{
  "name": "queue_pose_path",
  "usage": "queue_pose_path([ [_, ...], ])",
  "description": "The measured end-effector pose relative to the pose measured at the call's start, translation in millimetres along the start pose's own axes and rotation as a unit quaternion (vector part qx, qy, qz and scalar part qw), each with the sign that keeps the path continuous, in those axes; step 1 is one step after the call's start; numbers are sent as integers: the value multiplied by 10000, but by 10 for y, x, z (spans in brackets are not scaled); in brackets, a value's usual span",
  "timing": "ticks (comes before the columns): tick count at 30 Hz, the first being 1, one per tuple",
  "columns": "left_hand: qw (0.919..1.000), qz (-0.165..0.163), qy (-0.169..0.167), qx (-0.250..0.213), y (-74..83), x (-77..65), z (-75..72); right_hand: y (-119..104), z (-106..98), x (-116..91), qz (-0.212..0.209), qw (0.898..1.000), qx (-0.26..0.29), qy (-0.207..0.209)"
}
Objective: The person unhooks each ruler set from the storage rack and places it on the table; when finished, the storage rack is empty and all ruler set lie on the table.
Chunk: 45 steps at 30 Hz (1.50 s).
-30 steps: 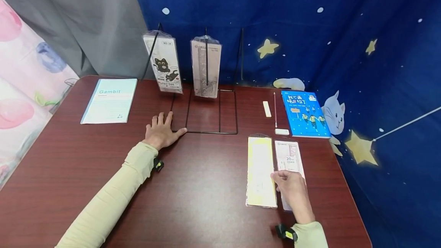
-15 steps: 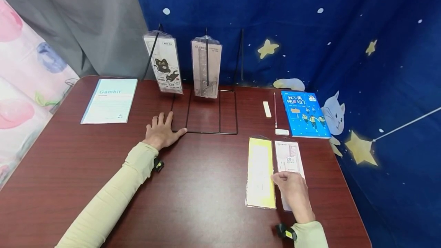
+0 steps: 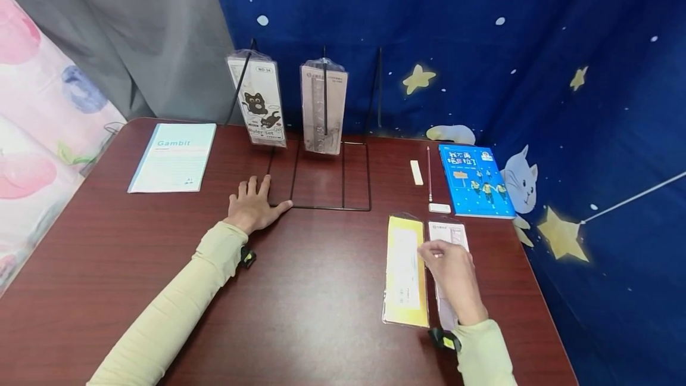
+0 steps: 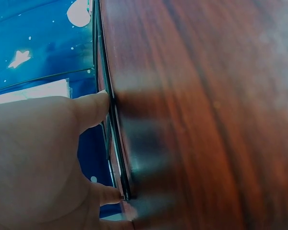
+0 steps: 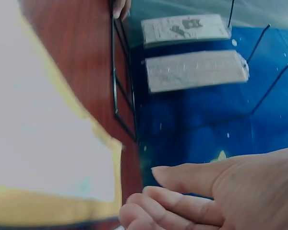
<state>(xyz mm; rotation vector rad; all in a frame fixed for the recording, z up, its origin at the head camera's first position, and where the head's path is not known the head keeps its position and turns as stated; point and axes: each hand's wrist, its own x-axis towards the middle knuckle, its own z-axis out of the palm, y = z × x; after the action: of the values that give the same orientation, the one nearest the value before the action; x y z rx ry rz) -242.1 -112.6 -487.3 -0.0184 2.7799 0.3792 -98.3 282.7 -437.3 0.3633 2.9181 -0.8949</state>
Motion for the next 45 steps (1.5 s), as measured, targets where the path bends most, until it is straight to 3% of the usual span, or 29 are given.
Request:
queue_pose_path([
  [7, 10000, -24, -56, -10, -25, -5, 1, -326, 91, 402, -1320, 9890, 460, 481],
  [16, 10000, -2, 95, 7, 47, -111, -61, -762, 175, 861, -1828, 9704, 1543, 331],
  [23, 9999, 23, 158, 20, 40, -101, -35, -1083, 261, 1150, -1894, 9614, 1985, 215],
  [27, 9999, -6, 170, 23, 20, -103, -38, -1263, 362, 1344, -1841, 9487, 2568, 125],
  [32, 9999, 24, 156, 31, 17, -127, -47, -1463, 507, 1560, -1885, 9328, 3053, 349],
  [39, 9999, 27, 161, 43, 44, -145, -43, -1656, 616, 1762, -1964, 9307, 2985, 786],
  [45, 9999, -14, 167, 34, 24, -140, -50, -1801, 638, 1846, -1981, 9279, 3034, 872],
])
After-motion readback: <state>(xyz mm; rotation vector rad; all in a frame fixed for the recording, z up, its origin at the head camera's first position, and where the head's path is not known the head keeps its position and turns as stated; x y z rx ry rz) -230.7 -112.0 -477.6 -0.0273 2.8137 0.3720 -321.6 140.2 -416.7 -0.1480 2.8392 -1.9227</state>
